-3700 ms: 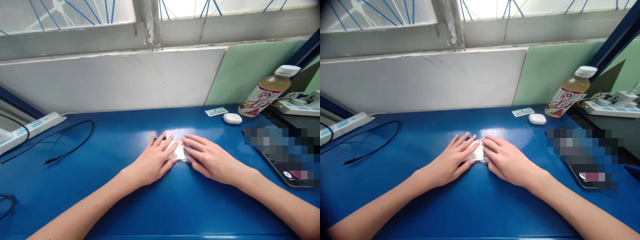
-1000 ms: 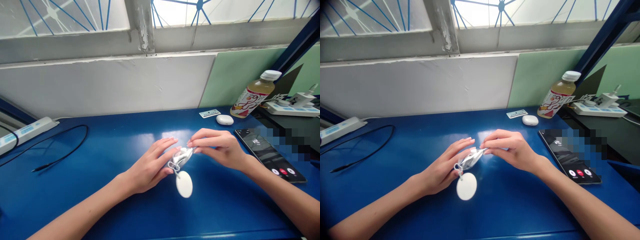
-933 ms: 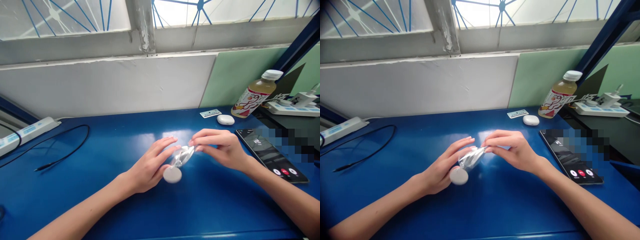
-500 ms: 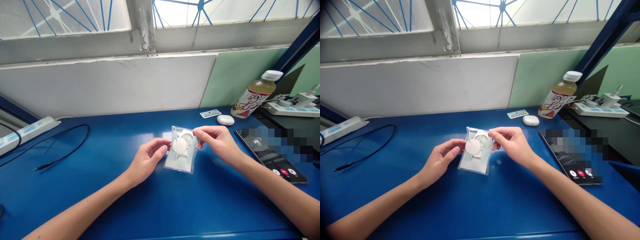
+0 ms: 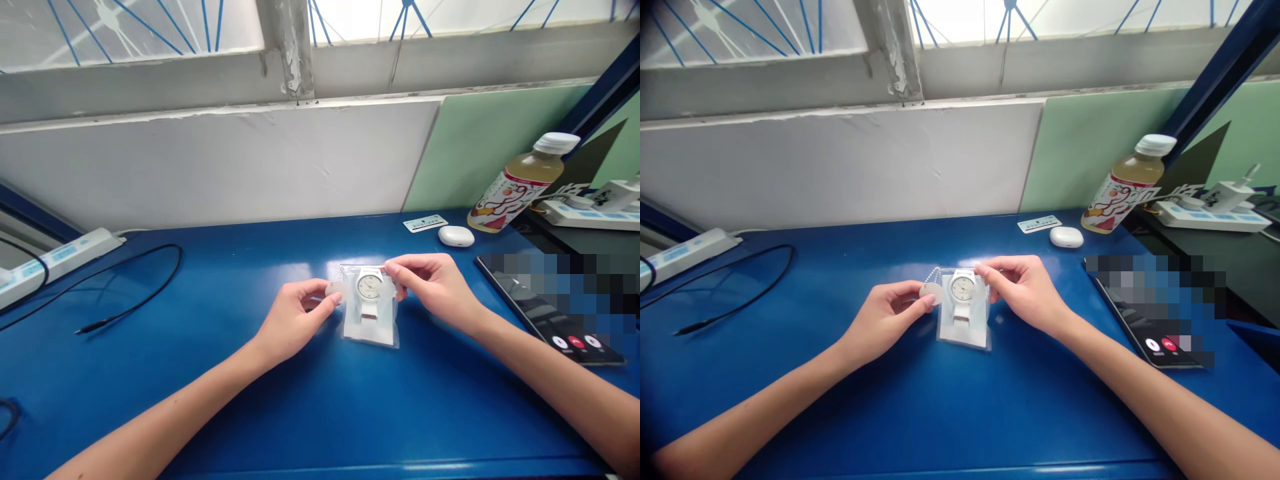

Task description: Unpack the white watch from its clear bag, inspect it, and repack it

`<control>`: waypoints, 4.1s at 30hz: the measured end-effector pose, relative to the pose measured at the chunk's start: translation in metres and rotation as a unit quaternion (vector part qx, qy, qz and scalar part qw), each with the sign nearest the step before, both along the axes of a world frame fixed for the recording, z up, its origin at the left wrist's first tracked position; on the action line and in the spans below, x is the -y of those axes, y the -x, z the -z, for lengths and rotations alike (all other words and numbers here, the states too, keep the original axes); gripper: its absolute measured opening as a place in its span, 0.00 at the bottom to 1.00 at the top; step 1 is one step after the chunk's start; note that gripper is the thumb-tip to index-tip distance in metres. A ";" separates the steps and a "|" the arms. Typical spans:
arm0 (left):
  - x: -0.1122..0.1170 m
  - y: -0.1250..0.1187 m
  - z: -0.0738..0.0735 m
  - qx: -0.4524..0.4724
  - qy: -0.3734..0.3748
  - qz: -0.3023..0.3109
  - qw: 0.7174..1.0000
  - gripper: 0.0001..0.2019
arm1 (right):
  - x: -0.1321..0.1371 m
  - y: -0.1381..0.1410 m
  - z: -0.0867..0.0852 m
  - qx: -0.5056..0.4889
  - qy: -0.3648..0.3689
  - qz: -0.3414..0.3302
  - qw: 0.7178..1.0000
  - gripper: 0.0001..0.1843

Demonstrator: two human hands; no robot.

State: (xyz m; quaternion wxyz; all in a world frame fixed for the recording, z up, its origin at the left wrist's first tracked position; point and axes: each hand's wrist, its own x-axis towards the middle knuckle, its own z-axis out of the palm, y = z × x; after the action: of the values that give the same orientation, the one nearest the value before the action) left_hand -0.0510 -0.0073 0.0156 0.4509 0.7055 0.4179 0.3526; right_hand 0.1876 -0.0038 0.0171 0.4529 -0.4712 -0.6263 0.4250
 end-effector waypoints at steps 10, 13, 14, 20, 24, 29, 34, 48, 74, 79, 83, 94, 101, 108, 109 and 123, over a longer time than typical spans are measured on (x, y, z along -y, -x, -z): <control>-0.006 0.015 0.012 -0.140 -0.306 -0.114 0.935 0.09 | -0.007 -0.001 0.005 0.016 0.016 0.033 0.999 0.17; -0.009 0.017 0.017 -0.165 -0.367 -0.095 0.911 0.04 | -0.009 -0.003 0.008 0.022 0.014 0.054 0.998 0.17; -0.010 0.018 0.018 -0.173 -0.380 -0.086 0.905 0.04 | -0.010 -0.004 0.010 0.031 0.013 0.059 0.998 0.17; -0.015 0.017 0.025 -0.198 -0.447 -0.007 0.872 0.08 | -0.010 -0.003 0.022 0.088 0.016 0.062 0.994 0.16; -0.014 0.017 0.029 -0.222 -0.431 0.057 0.873 0.10 | -0.008 0.001 0.026 0.129 -0.008 0.044 0.991 0.13; -0.013 0.018 0.027 -0.242 -0.370 0.091 0.892 0.10 | -0.005 0.000 0.023 0.264 -0.126 0.051 0.955 0.11; -0.013 0.017 0.027 -0.209 -0.362 0.081 0.905 0.10 | -0.001 -0.005 0.018 0.401 -0.200 0.049 0.893 0.15; -0.007 0.013 0.016 -0.309 -0.277 0.177 0.892 0.52 | 0.017 -0.029 0.017 0.416 -0.187 -0.161 0.876 0.53; -0.008 0.013 0.015 -0.346 -0.232 0.167 0.894 0.50 | 0.007 -0.029 0.028 0.443 -0.160 -0.184 0.863 0.57; -0.008 0.013 0.015 -0.350 -0.236 0.167 0.891 0.48 | 0.005 -0.031 0.030 0.431 -0.158 -0.185 0.869 0.57; -0.008 0.013 0.016 -0.363 -0.242 0.164 0.885 0.48 | 0.005 -0.031 0.029 0.422 -0.165 -0.182 0.872 0.58; -0.007 0.013 0.015 -0.354 -0.241 0.165 0.889 0.47 | 0.006 -0.030 0.025 0.438 -0.162 -0.192 0.863 0.56; -0.006 0.015 0.017 -0.343 -0.246 0.160 0.892 0.45 | 0.008 -0.031 0.026 0.437 -0.175 -0.176 0.865 0.50; -0.007 0.015 0.017 -0.346 -0.251 0.145 0.892 0.34 | 0.004 -0.028 0.026 0.399 -0.220 -0.075 0.887 0.28; -0.007 0.015 0.017 -0.348 -0.247 0.133 0.894 0.32 | 0.003 -0.029 0.026 0.393 -0.222 -0.064 0.890 0.25; -0.008 0.011 0.017 -0.360 -0.248 0.084 0.895 0.37 | 0.010 -0.023 0.024 0.348 -0.234 -0.076 0.905 0.20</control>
State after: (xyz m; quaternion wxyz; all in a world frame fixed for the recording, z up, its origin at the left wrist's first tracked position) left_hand -0.0622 0.0005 -0.0010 0.1082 0.9057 0.3898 0.1270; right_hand 0.2104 -0.0142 -0.0074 0.2700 -0.4210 -0.8591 0.1085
